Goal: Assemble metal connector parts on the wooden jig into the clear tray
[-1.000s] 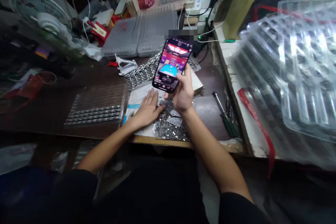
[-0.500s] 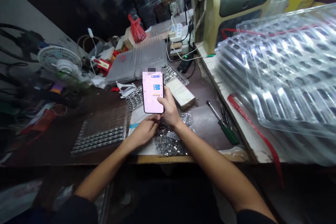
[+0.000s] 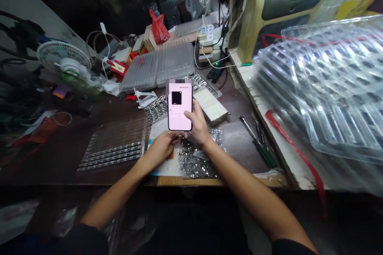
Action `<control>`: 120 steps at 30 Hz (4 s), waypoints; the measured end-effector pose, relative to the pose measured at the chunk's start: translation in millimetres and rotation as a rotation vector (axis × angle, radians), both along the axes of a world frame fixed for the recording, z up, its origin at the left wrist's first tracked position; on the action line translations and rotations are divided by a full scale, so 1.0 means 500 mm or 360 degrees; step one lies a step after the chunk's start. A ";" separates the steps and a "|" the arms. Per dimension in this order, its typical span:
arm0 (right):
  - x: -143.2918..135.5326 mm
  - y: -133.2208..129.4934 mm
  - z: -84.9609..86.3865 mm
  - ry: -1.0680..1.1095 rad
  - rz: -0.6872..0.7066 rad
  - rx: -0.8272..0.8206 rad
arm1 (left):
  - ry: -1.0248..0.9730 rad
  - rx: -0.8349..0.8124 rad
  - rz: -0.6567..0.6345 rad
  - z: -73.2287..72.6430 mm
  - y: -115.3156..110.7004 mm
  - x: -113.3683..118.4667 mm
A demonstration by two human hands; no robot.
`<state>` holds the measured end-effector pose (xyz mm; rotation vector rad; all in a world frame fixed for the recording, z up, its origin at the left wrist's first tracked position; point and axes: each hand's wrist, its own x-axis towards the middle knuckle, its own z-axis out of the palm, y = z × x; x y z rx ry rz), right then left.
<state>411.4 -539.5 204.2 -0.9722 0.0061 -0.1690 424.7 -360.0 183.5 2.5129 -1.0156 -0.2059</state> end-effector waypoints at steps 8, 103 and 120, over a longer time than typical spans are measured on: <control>0.012 0.002 -0.012 -0.0002 -0.0230 -0.0103 | -0.0070 0.0073 0.0077 -0.001 0.007 -0.004; -0.005 0.025 -0.023 0.0014 0.0028 -0.0385 | -0.0006 -0.1486 0.0155 -0.018 0.033 0.031; -0.010 0.023 -0.026 -0.0032 0.0110 -0.0338 | -0.0125 -0.1492 0.0174 -0.011 0.031 0.032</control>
